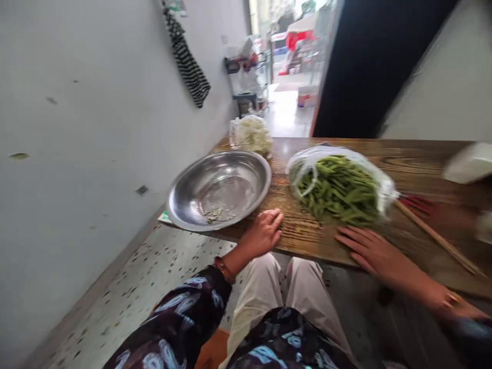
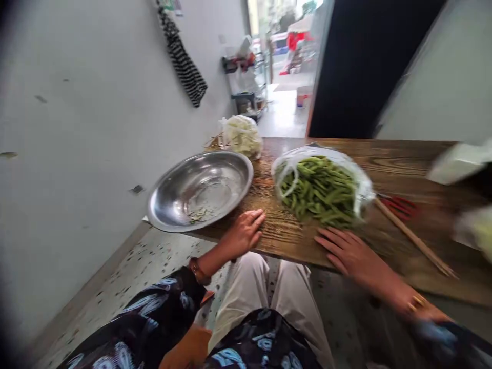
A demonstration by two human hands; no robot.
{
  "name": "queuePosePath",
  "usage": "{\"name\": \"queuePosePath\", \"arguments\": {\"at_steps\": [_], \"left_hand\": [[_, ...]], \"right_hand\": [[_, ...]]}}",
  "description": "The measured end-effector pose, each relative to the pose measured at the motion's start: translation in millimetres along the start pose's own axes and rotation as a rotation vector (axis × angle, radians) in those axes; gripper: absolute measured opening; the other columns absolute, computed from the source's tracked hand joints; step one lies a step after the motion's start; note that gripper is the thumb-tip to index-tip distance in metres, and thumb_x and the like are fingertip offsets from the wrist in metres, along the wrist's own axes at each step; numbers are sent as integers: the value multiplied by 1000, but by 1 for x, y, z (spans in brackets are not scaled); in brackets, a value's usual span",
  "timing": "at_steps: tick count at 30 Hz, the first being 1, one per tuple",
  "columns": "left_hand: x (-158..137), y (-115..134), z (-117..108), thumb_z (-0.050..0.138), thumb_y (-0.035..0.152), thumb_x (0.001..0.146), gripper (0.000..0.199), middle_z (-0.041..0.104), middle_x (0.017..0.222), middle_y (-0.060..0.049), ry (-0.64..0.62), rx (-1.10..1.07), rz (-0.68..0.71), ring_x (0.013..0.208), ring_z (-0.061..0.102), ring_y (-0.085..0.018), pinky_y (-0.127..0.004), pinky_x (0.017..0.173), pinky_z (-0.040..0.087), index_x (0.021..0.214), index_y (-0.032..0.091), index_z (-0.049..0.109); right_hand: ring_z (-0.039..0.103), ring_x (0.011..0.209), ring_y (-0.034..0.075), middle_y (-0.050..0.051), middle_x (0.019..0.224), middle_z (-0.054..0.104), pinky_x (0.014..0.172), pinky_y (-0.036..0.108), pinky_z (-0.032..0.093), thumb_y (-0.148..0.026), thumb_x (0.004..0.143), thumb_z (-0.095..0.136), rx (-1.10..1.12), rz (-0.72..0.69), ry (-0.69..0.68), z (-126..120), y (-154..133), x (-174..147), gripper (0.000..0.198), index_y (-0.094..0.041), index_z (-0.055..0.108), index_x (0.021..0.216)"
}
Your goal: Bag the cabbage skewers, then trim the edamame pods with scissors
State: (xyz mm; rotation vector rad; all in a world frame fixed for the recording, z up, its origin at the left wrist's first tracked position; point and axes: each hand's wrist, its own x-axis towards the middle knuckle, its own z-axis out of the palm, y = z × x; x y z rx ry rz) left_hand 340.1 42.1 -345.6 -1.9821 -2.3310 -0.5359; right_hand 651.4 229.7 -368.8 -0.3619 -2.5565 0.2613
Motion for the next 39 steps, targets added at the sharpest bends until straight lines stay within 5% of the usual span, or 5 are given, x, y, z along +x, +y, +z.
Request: {"name": "queuePosePath", "arguments": {"at_steps": [3,13,39], "left_hand": [[5,-5,6,47,28,91,46,49,141,-14,54,-8,19,130,43,-27,-49,111,33,135,17,50],[14,3,2,45,28,93,33,58,125,-12,154,42,-7,118,50,-24,-47,106,40,120,17,60],[21,4,16,42,25,91,37,59,130,-12,138,218,-61,120,52,-25,-48,106,43,122,16,60]], "right_hand": [[51,126,25,7,140,53,108,47,39,-34,97,43,10,-146,-244,3,15,39,41,-27,52,136],[56,119,26,9,128,62,99,43,46,-33,95,46,54,14,-12,11,26,50,34,-23,65,121],[67,100,21,7,104,74,90,36,50,-31,92,51,307,116,132,1,37,46,25,-21,73,98]]}}
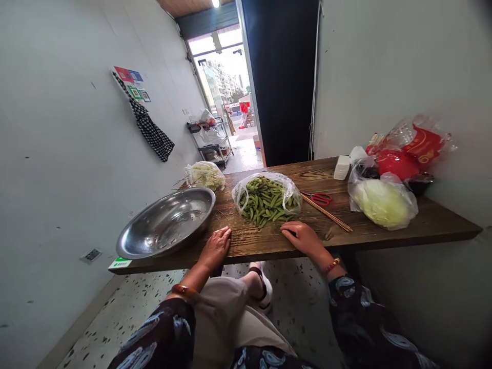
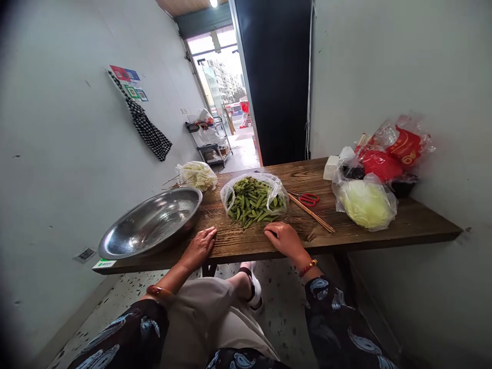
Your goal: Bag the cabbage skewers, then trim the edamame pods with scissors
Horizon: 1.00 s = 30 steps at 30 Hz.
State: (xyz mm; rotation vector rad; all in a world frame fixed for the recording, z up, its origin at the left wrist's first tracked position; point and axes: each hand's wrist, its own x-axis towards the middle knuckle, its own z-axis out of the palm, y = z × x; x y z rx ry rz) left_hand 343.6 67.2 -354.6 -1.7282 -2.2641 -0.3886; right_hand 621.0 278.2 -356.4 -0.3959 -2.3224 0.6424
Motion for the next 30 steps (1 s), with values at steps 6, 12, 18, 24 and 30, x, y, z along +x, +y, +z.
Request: {"name": "queuePosePath", "arguments": {"at_steps": [6,12,18,24,30], "left_hand": [[10,13,-16,49,18,87,29,63,121,-13,-78,2,-72,111,56,-26,-44,100,46,111,15,65],[60,50,-19,47,17,89,21,65,98,-10,82,-226,-41,94,60,-21,-35,88,49,101,16,65],[115,68,2,49,16,88,21,64,96,-9,114,-415,2,92,61,-19,-32,84,49,101,16,65],[126,59,15,64,30,81,18,61,95,-10,-48,-291,-1,93,58,-25,-36,82,48,90,16,69],[122,61,16,60,21,81,10,60,93,-8,-56,-329,-58,91,57,-23,-34,79,47,81,18,69]], "right_hand": [[67,96,21,7,102,73,88,35,50,-33,93,48,126,80,53,-2,5,-2,26,-20,71,97],[66,95,22,8,101,71,86,35,50,-37,92,49,225,205,130,-2,11,1,27,-19,68,99],[67,99,23,9,107,71,87,35,53,-39,92,49,253,291,119,4,12,6,31,-20,68,107],[68,101,24,8,108,73,86,33,55,-46,91,50,241,450,145,2,15,-1,34,-22,70,105],[61,115,26,7,120,68,97,41,49,-48,90,45,-126,430,206,-40,76,34,39,-24,67,113]]}}
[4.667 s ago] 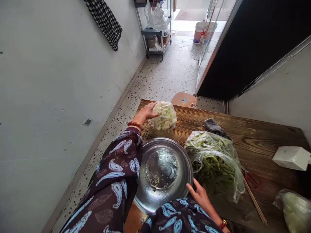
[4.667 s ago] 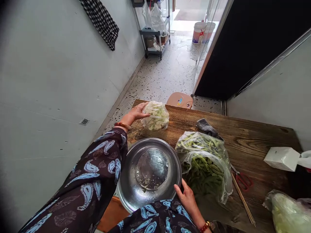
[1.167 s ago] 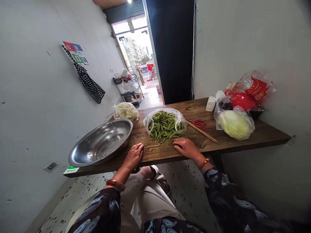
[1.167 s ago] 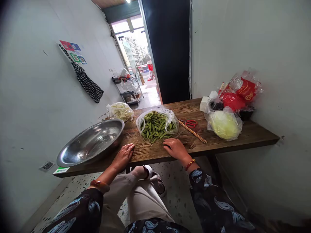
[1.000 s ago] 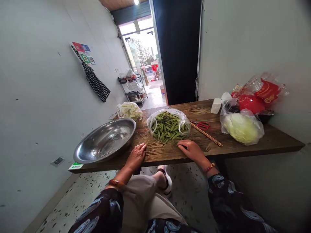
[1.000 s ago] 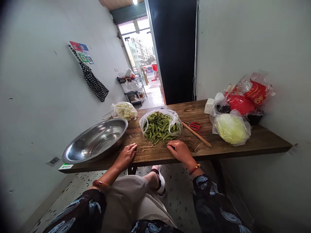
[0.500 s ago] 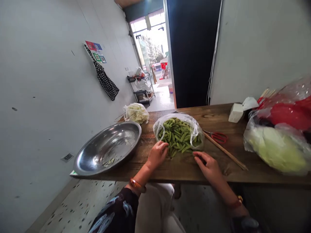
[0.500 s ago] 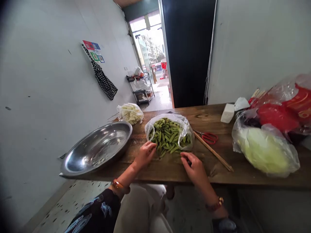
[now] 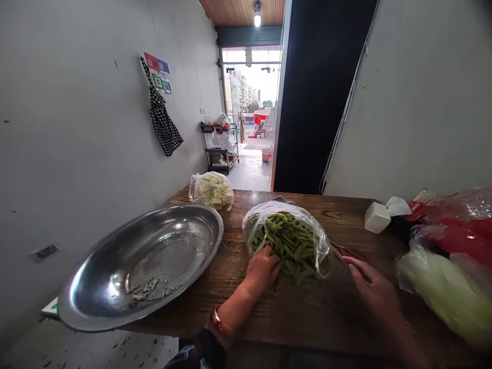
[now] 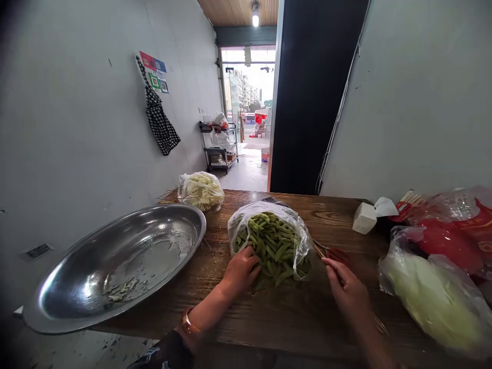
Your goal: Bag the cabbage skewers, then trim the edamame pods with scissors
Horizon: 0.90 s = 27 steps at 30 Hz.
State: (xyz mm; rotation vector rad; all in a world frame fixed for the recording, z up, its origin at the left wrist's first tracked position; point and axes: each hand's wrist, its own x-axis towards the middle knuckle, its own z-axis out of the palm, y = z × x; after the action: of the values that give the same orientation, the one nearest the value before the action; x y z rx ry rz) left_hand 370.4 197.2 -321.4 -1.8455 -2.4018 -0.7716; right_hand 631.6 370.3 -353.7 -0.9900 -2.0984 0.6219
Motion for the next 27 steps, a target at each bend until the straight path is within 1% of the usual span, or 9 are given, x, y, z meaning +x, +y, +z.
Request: {"name": "queuePosePath", "arguments": {"at_steps": [3,5,7,9,12,17,22,25,27], "left_hand": [[-2,-7,-1,58,16,80,12,61,92,-7,68,-184,-31,88,59,-20,-31,78,46,82,18,69],[-3,-14,-2,59,13,79,12,62,90,-6,136,-331,-65,85,59,-18,-29,77,46,83,17,69],[-4,-22,-3,60,12,77,11,62,84,-5,200,-449,-102,80,59,-17,-28,74,45,82,16,69],[-5,-28,-4,61,11,76,9,61,78,-4,254,-535,-130,76,58,-16,-27,71,44,79,15,68],[-6,-32,-3,61,11,74,9,61,74,-3,291,-624,-144,71,56,-15,-25,68,43,76,15,68],[-5,-32,-2,59,11,72,14,62,72,-2,301,-750,-148,68,53,-13,-23,65,42,80,14,70],[-1,-32,-4,60,19,74,13,58,65,0,272,-845,-188,64,50,-12,-22,61,40,81,13,69],[1,-31,-5,61,20,73,12,59,66,0,256,-876,-175,64,50,-12,-22,61,40,80,14,68],[1,-30,-5,61,21,73,11,58,66,0,249,-885,-180,64,50,-12,-22,61,40,79,14,67]], "right_hand": [[59,116,29,13,121,67,102,46,45,-42,89,40,-181,-152,-115,7,36,41,45,-15,68,112],[61,113,30,17,116,69,100,46,46,-36,86,39,-307,-186,-194,16,56,58,44,-12,71,104],[61,112,30,17,115,69,100,46,46,-33,84,40,-405,-218,-241,24,67,67,41,-13,73,99],[63,108,29,16,113,70,98,45,46,-31,83,41,-450,-232,-257,27,68,71,39,-15,73,97],[65,101,27,14,106,72,93,41,49,-29,84,41,-480,-219,-258,24,59,75,37,-16,74,96],[67,99,26,15,106,72,88,37,50,-23,83,40,-547,-154,-257,9,46,82,38,-14,73,99],[63,106,22,10,111,70,93,30,45,-19,78,48,-617,-148,-336,-3,48,81,34,-16,73,100],[64,99,23,11,105,71,87,31,46,-20,81,49,-674,-119,-362,-6,51,84,31,-17,72,101],[64,97,24,13,104,71,83,32,46,-25,84,50,-708,-100,-366,-7,53,87,33,-15,70,108]]}}
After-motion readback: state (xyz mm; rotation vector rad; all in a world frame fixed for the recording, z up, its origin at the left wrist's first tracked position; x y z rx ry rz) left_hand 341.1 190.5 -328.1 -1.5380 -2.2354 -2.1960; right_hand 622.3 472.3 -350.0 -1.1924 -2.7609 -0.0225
